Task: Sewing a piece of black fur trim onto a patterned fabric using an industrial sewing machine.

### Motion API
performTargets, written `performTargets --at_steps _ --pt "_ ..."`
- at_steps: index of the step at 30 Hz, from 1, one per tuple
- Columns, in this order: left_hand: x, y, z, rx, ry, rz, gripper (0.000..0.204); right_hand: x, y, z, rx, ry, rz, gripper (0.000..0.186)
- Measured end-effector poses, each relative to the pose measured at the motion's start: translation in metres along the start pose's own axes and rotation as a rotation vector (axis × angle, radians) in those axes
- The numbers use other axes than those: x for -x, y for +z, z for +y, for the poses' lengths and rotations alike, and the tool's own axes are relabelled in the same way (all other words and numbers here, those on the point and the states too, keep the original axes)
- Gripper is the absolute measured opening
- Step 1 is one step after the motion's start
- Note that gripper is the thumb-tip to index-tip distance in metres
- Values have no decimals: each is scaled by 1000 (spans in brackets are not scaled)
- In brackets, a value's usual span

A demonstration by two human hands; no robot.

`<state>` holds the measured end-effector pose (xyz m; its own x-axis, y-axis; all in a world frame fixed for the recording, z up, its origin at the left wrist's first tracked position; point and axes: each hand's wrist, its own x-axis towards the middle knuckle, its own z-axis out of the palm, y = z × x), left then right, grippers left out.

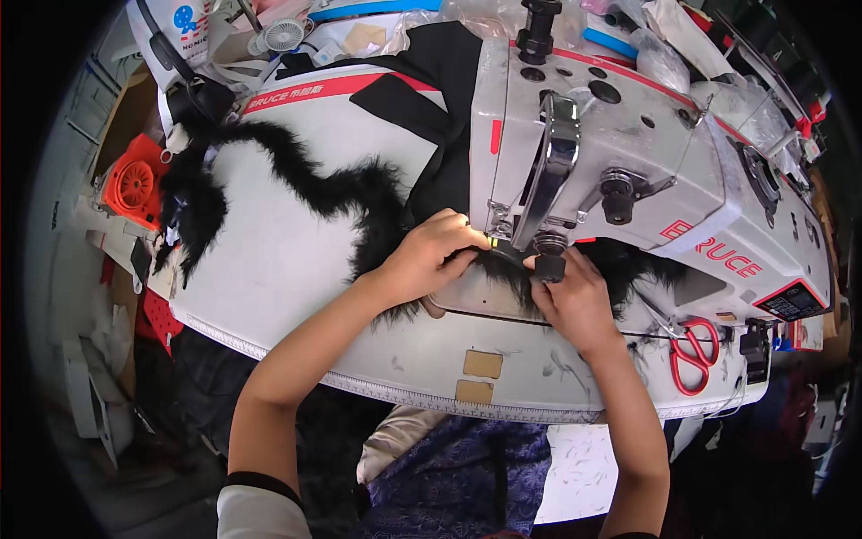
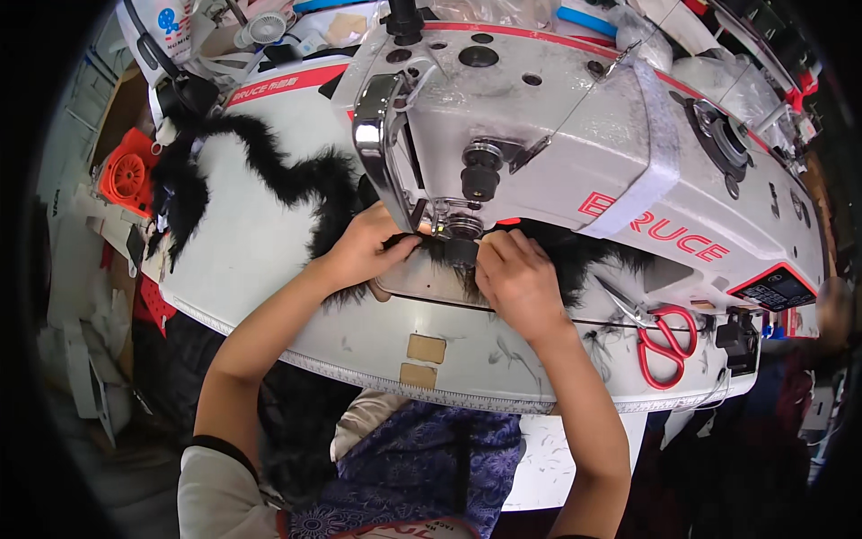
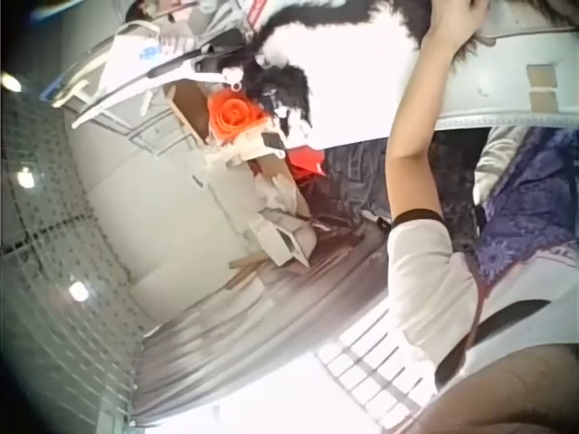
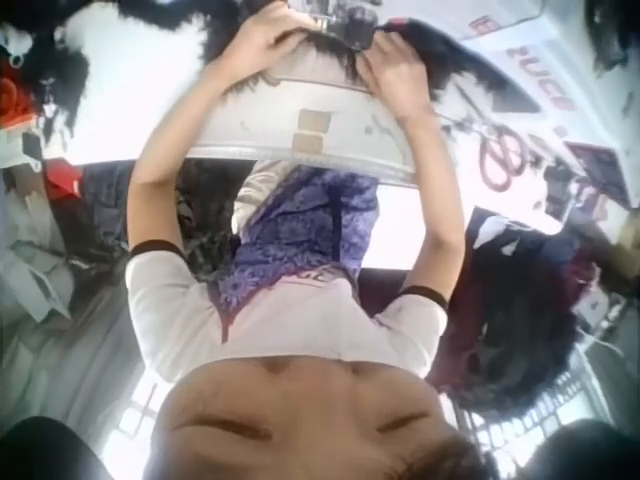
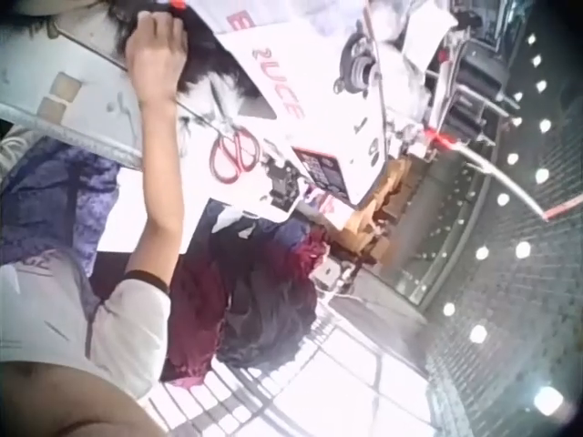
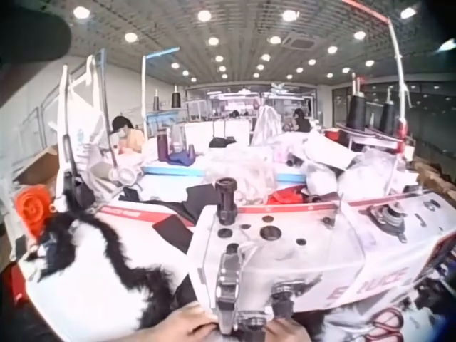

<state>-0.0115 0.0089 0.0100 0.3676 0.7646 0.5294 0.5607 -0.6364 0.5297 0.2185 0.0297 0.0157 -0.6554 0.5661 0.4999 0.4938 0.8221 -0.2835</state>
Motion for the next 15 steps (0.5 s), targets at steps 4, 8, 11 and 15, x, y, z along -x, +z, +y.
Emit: performTargets --at_steps 4,8,11,15 --pt "-1 -1 -3 45 -45 -44 23 -4 5 4 53 -40 -21 17" --pt "-1 -7 -2 17 -79 -136 25 -3 8 17 61 -149 -18 20" --pt "3 -15 -2 -30 -107 -221 26 1 15 25 84 -210 -129 9" --pt "8 -25 -2 -43 39 -183 21 10 28 19 -279 122 -248 13"
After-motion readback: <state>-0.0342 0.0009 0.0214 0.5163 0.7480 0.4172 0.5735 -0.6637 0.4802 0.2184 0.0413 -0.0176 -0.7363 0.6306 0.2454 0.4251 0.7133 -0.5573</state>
